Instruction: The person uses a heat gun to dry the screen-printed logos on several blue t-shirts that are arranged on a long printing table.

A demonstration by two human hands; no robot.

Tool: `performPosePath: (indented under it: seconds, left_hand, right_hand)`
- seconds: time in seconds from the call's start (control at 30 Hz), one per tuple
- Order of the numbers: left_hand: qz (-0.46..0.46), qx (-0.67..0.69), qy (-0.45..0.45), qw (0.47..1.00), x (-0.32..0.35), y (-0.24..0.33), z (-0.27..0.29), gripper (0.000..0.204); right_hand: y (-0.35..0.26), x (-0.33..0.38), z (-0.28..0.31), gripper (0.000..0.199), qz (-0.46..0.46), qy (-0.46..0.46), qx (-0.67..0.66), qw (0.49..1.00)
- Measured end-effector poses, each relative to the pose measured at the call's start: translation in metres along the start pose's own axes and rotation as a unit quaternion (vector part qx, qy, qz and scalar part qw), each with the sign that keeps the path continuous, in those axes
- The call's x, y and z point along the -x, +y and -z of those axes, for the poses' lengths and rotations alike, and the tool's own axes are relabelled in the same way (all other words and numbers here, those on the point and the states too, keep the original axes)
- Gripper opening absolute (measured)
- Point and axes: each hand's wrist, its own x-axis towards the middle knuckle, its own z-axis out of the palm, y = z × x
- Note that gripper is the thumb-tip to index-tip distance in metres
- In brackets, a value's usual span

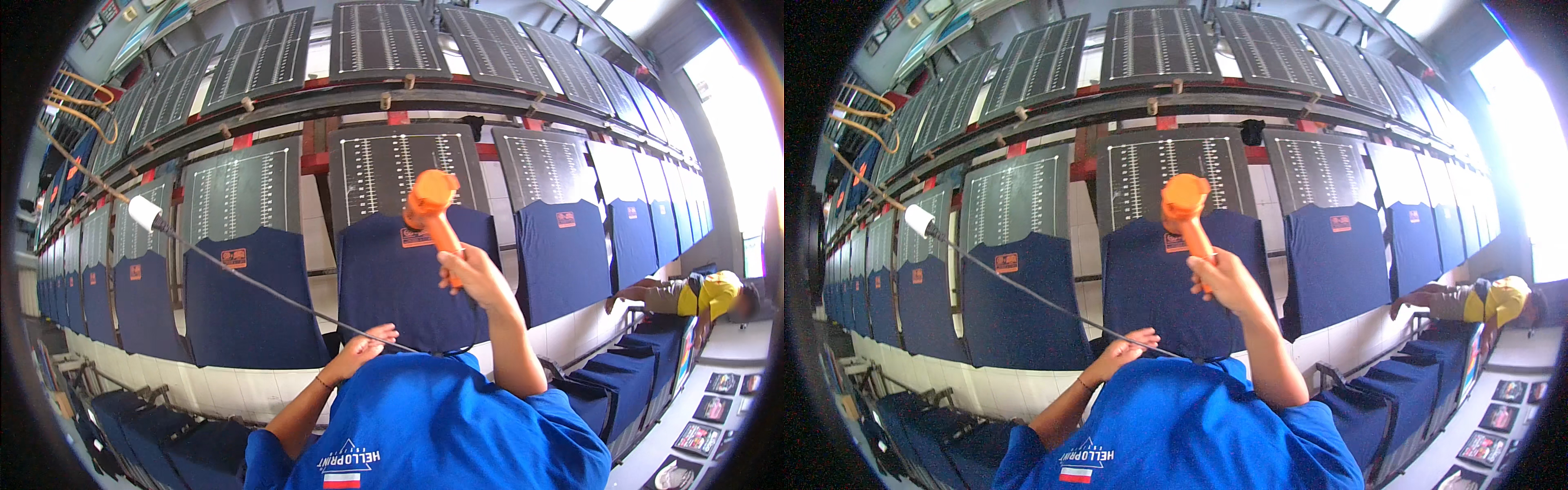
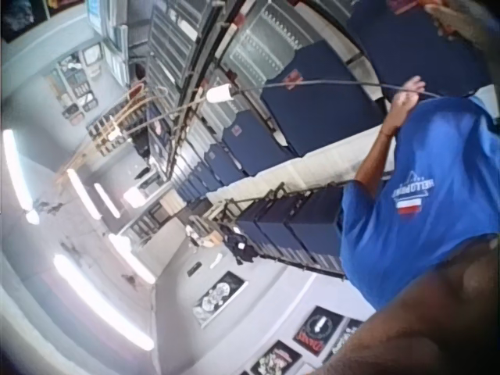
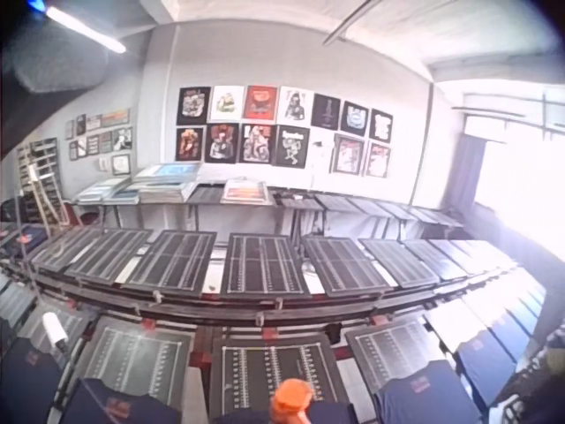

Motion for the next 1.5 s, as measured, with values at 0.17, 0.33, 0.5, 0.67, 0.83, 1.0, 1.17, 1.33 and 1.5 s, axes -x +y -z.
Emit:
performPosePath:
  seconds: [0.17,0.33,0.5,0.67,0.83,1.0,1.17,1.33,1.5]
  left_hand:
    - [0.045,-0.101,-0.161,0.981,-0.050,0.000,-0.041,0.052]
    - [0.079,-0.103,-0.302,0.944,-0.110,0.002,-0.098,0.054]
    - [0.062,-0.131,-0.392,0.908,-0.170,0.006,-0.162,0.051]
    - [-0.007,-0.230,-0.430,0.873,-0.242,0.004,-0.250,0.048]
    - [0.018,-0.204,-0.388,0.899,-0.290,-0.010,-0.325,0.048]
    - [0.020,-0.182,-0.352,0.918,-0.332,-0.027,-0.370,0.048]
    - [0.011,-0.204,-0.317,0.926,-0.359,-0.044,-0.375,0.045]
    - [-0.025,-0.243,-0.283,0.928,-0.376,-0.043,-0.363,0.047]
    - [0.081,-0.071,-0.207,0.972,-0.373,-0.062,-0.342,0.053]
  right_hand:
    - [-0.007,0.002,-0.005,0.034,-0.006,-0.035,-0.043,0.998]
    - [0.008,0.031,0.051,0.037,0.014,-0.040,-0.088,0.995]
    - [0.040,0.057,0.148,0.035,0.018,0.035,-0.095,0.995]
    - [0.071,0.074,0.274,0.038,0.046,0.094,-0.111,0.988]
    - [0.082,0.088,0.379,0.037,0.042,0.111,-0.092,0.989]
    - [0.085,0.085,0.454,0.037,0.036,0.113,-0.056,0.991]
    - [0.081,0.077,0.492,0.038,0.024,0.088,-0.015,0.996]
    - [0.078,0.061,0.501,0.036,0.024,0.088,0.029,0.995]
    - [0.083,0.050,0.516,0.034,0.009,0.051,-0.032,0.998]
